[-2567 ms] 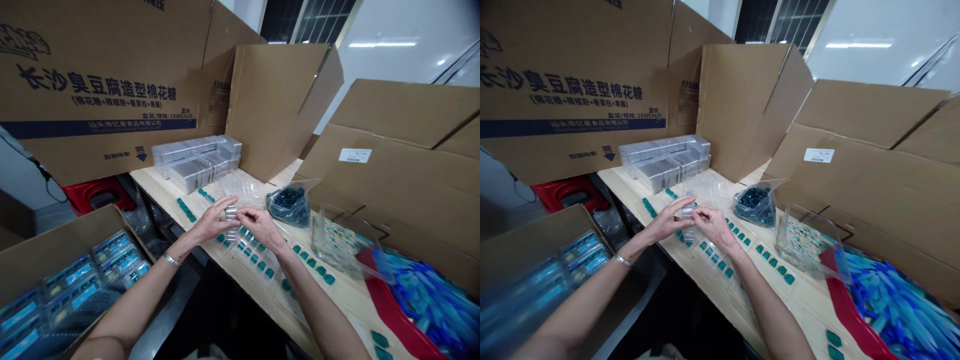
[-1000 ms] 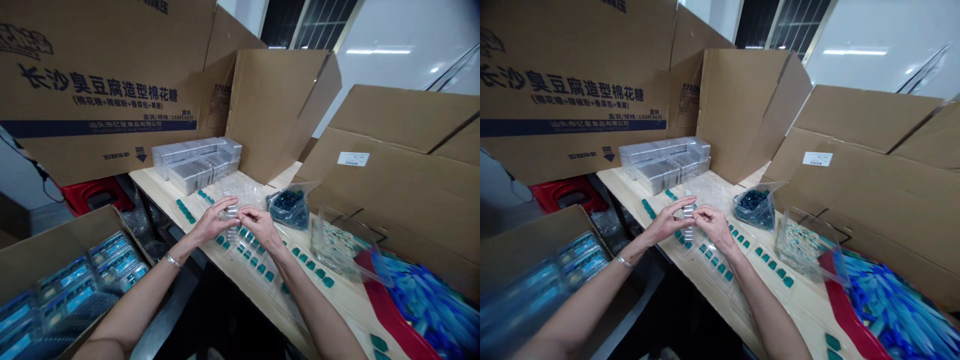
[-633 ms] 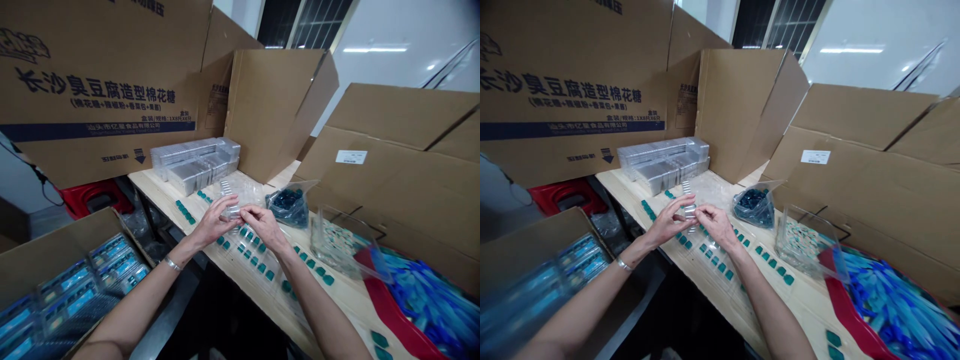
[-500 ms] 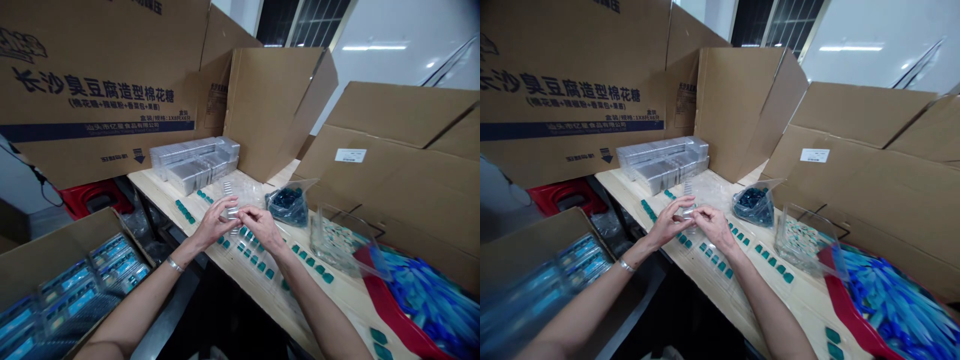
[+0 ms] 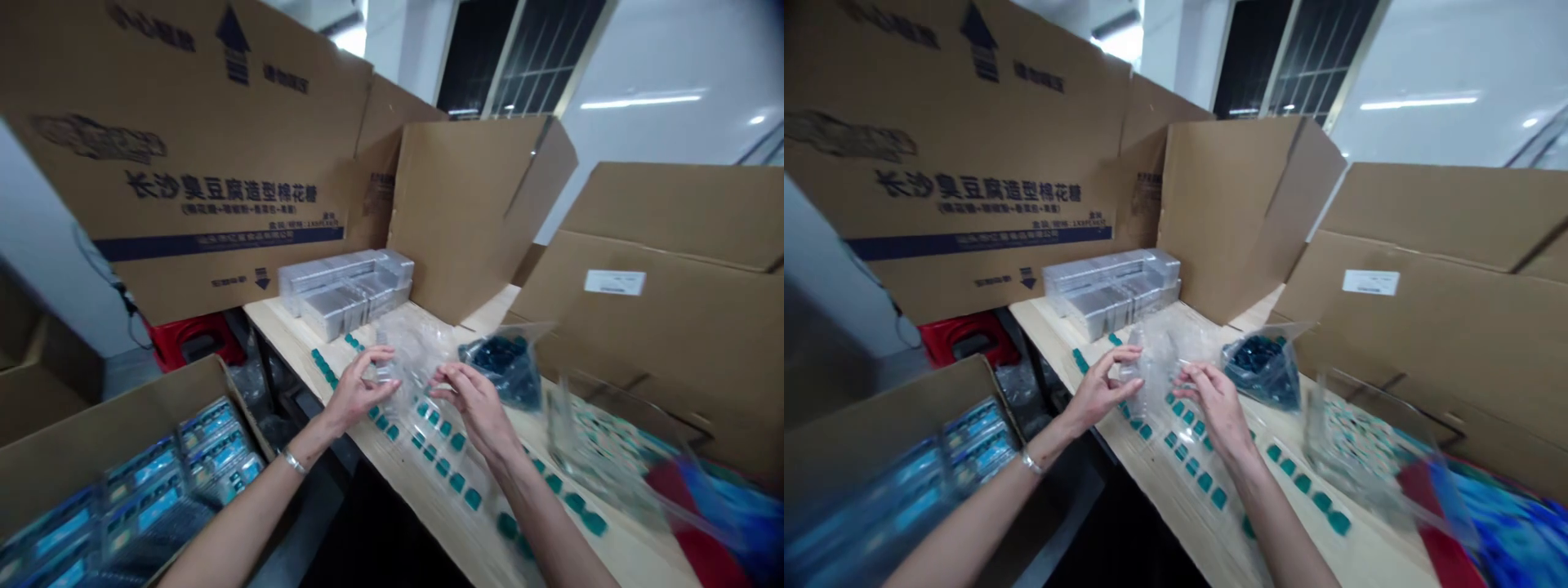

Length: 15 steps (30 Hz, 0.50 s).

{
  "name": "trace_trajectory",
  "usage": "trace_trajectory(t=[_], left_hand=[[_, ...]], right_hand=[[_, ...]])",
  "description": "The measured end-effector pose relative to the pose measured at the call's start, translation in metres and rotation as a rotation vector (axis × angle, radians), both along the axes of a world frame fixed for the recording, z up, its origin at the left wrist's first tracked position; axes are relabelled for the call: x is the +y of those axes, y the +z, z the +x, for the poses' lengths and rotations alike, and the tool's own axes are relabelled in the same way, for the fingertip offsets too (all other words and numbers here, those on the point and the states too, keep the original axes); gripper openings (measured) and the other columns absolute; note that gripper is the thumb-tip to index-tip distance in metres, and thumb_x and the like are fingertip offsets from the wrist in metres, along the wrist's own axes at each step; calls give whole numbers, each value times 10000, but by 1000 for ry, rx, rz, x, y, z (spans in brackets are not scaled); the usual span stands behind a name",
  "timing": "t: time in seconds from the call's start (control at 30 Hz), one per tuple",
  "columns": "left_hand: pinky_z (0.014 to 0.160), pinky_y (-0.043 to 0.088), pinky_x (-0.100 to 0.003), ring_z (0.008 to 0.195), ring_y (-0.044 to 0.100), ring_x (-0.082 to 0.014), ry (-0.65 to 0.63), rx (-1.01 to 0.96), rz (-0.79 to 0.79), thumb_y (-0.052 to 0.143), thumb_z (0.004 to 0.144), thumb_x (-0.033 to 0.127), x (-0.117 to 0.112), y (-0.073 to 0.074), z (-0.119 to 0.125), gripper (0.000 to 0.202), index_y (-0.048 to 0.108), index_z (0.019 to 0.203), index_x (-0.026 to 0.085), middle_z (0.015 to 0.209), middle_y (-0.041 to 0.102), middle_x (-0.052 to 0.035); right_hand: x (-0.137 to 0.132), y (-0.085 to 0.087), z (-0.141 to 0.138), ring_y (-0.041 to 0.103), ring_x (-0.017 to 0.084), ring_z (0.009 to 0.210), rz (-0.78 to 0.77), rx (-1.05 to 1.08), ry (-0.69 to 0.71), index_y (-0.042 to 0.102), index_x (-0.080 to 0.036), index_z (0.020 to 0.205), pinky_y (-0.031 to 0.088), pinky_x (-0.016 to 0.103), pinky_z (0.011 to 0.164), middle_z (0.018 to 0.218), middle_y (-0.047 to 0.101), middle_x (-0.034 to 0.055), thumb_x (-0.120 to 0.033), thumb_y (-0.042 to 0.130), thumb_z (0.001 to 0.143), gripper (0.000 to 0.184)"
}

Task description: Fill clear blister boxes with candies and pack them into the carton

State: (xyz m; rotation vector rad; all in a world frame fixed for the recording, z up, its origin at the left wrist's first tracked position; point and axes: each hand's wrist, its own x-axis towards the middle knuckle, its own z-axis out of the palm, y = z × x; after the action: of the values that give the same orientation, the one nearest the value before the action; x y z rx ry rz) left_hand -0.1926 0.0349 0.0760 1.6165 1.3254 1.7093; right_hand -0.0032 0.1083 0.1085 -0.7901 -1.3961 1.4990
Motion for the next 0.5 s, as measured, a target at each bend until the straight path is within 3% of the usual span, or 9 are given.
trace_trajectory(t=[0.13, 0.27, 0.33, 0.5], left_hand=[[621, 582, -276, 1229, 450, -273, 62, -130, 46, 639, 779, 315, -7, 10, -35, 330, 545, 1077, 209, 1348, 466, -112], [727, 585, -343, 1170, 497, -251, 205, -249, 147, 650, 761, 318, 2, 32, -96, 384, 514, 1101, 205, 1433, 363, -111], [752, 578, -344, 1100, 540, -213, 278, -317, 152, 633, 775, 309, 22, 46, -129, 401, 488, 1133, 200, 1404, 389, -113], [726, 559, -331, 877, 614, -147, 453, -421, 35, 504, 872, 222, 95, 82, -195, 310, 471, 1172, 149, 1128, 567, -111]], right_hand=[[13, 2, 19, 626, 169, 772, -27, 128, -37, 677, -180, 739, 569, 307, 719, 810, 645, 50, -403, 723, 681, 235], [24, -1, 34, 623, 181, 814, 19, 130, -90, 686, -183, 746, 575, 312, 754, 860, 646, 66, -424, 721, 687, 250], [26, -4, 35, 624, 180, 794, 33, 105, -109, 685, -178, 738, 578, 307, 743, 852, 644, 68, -435, 732, 672, 270], [29, -13, 27, 629, 187, 767, 51, 66, -96, 677, -170, 742, 575, 318, 736, 818, 644, 62, -469, 729, 664, 314]])
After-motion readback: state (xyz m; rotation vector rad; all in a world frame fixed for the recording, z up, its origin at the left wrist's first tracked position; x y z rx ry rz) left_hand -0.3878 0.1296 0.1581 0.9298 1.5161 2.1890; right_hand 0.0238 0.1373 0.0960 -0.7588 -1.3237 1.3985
